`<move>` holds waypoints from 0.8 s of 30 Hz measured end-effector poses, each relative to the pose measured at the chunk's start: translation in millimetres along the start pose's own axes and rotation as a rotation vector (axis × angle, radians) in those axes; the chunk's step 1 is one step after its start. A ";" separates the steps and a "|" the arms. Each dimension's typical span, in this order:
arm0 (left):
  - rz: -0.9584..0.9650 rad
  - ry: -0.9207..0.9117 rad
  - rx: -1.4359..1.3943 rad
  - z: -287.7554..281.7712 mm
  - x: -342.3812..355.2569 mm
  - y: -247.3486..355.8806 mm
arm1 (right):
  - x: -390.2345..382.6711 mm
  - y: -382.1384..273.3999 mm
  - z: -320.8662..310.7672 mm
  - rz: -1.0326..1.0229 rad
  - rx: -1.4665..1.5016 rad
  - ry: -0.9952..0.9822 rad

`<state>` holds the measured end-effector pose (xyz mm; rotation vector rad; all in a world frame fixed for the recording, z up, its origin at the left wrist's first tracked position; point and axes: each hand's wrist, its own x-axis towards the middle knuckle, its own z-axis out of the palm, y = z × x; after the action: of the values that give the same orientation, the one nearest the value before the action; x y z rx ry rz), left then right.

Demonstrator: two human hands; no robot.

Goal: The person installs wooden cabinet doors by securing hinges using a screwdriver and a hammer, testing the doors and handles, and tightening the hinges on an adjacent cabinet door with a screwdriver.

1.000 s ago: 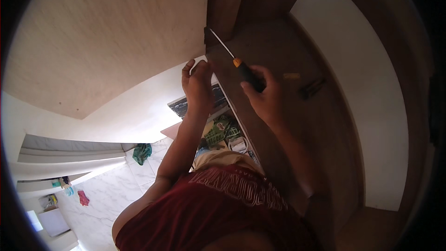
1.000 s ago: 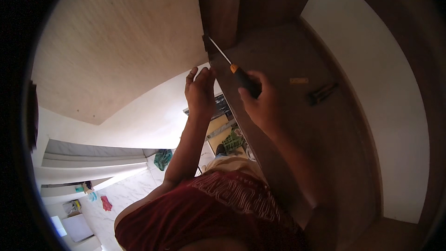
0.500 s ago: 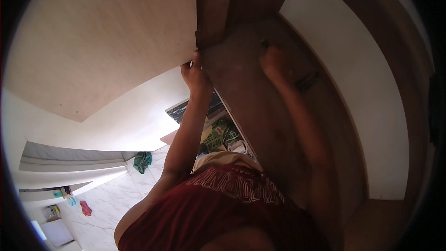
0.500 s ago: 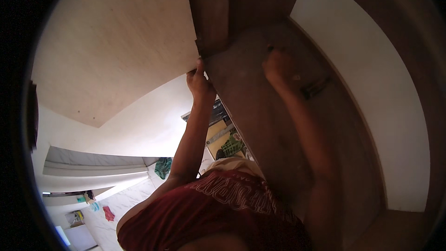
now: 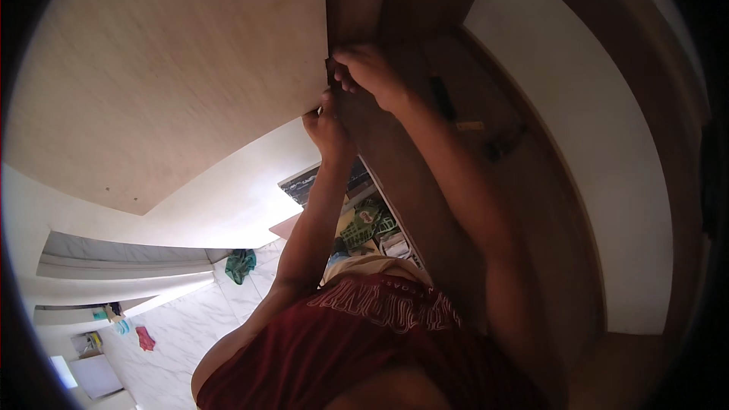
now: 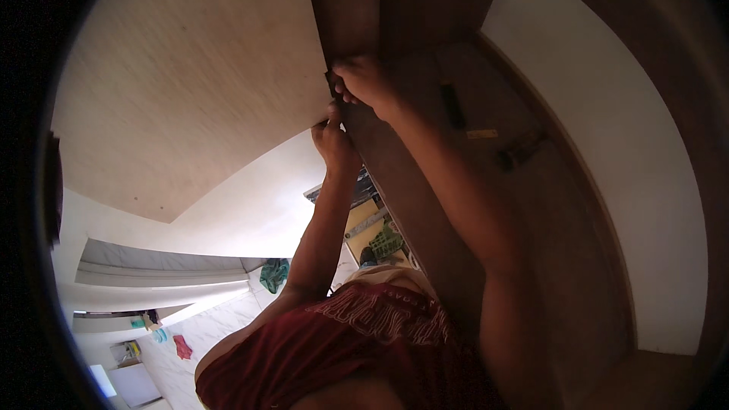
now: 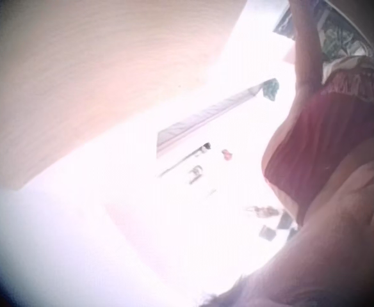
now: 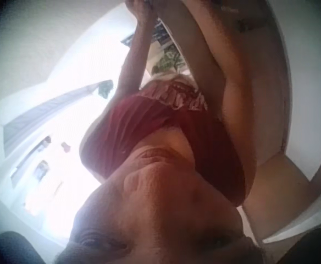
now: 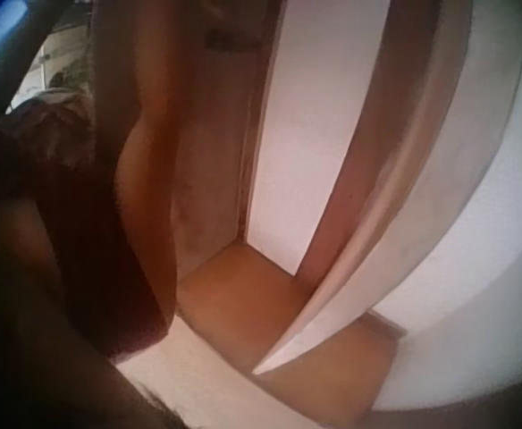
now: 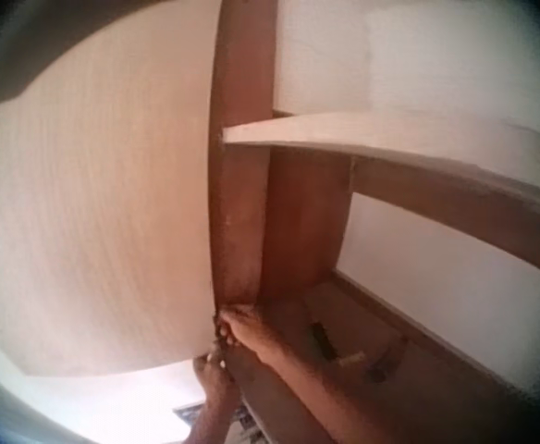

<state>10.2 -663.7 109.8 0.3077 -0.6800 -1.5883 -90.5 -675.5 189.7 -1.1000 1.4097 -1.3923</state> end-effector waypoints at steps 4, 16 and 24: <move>0.049 0.063 0.103 -18.8 9.6 -9.3 | 2.7 -6.7 6.3 -0.002 0.074 -0.025; -0.056 0.129 0.186 -15.0 9.2 -4.8 | 0.9 -16.0 8.3 -0.539 -0.902 0.244; -0.037 0.133 0.226 -20.4 8.9 -6.3 | -0.2 -7.7 24.8 -0.416 -0.670 0.461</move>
<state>15.5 -677.3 91.8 0.5903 -0.7553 -1.5130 -66.3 -681.6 196.9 -1.6361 2.1711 -1.5704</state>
